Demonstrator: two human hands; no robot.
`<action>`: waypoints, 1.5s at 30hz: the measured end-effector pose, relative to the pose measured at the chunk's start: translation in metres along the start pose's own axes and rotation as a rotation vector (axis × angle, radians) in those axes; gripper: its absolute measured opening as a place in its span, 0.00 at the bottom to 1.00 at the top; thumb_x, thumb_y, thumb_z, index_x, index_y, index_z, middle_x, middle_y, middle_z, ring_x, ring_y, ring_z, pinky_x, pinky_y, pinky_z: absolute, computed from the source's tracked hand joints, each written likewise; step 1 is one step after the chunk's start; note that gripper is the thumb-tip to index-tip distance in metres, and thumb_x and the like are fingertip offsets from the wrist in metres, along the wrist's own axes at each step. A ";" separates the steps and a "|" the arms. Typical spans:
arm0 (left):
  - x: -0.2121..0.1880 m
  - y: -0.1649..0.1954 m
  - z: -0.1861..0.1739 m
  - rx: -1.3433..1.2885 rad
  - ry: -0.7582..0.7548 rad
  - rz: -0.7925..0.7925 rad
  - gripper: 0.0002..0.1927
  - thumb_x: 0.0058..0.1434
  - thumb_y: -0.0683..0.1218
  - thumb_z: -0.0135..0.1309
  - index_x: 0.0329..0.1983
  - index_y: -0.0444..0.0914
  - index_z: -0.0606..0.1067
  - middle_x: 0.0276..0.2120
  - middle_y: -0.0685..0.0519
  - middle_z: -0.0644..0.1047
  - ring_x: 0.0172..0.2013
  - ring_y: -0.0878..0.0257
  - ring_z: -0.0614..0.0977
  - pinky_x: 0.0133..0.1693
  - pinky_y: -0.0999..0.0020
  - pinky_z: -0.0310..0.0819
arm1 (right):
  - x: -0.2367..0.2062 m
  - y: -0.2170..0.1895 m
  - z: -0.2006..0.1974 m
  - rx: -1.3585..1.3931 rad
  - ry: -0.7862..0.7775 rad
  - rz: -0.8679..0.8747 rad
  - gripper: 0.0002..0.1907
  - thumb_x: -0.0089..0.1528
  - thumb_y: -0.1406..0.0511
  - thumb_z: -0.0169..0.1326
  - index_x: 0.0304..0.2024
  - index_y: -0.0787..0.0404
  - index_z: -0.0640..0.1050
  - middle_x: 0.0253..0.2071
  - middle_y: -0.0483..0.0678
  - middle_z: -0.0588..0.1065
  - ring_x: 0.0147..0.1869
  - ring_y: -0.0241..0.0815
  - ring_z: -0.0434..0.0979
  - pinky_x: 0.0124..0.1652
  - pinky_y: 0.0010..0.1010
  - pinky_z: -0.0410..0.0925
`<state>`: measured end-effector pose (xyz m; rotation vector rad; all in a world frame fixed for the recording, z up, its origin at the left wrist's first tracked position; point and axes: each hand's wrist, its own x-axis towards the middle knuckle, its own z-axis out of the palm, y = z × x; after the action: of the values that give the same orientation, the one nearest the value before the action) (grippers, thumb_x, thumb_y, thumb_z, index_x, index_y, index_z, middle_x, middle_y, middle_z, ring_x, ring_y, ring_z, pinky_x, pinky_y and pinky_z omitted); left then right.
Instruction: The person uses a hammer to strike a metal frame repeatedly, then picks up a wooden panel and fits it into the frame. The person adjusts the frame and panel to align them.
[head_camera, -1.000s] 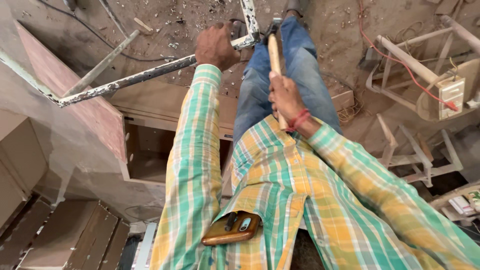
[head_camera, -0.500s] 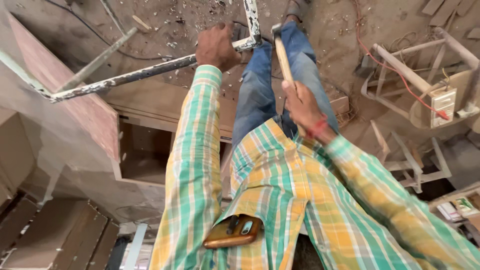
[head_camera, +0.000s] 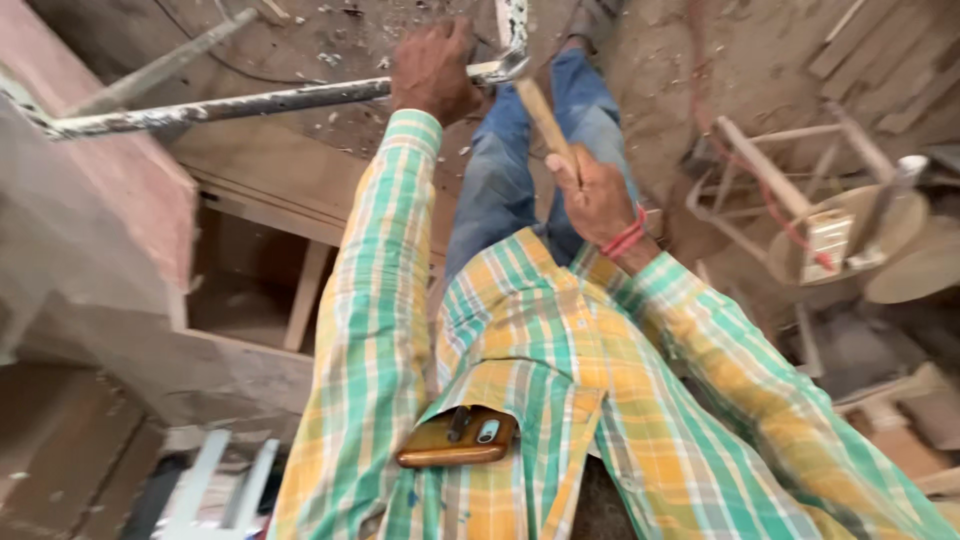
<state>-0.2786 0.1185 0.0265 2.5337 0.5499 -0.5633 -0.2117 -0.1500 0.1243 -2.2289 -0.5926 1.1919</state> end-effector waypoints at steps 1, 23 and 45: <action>-0.002 -0.001 0.003 0.027 0.111 0.033 0.36 0.40 0.51 0.66 0.56 0.37 0.74 0.42 0.43 0.80 0.45 0.48 0.81 0.53 0.50 0.68 | 0.001 0.002 -0.007 -0.101 0.015 -0.065 0.21 0.74 0.51 0.47 0.41 0.63 0.73 0.26 0.64 0.72 0.34 0.68 0.74 0.31 0.53 0.63; -0.036 -0.008 -0.015 -0.090 0.305 -0.280 0.31 0.43 0.60 0.72 0.47 0.39 0.81 0.43 0.44 0.81 0.57 0.46 0.74 0.65 0.37 0.44 | 0.049 -0.005 0.002 -0.125 0.081 -0.195 0.14 0.74 0.60 0.42 0.38 0.62 0.72 0.30 0.58 0.73 0.34 0.58 0.75 0.33 0.47 0.67; -0.033 -0.017 -0.011 -0.085 0.352 -0.287 0.05 0.55 0.41 0.61 0.31 0.44 0.85 0.44 0.48 0.81 0.61 0.48 0.74 0.69 0.36 0.43 | 0.183 -0.092 -0.055 0.224 -0.008 -0.020 0.20 0.73 0.52 0.37 0.34 0.55 0.70 0.17 0.38 0.65 0.14 0.32 0.63 0.13 0.27 0.58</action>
<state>-0.3106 0.1289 0.0454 2.5003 1.0517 -0.1804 -0.0827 0.0164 0.0967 -2.0267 -0.4586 1.1949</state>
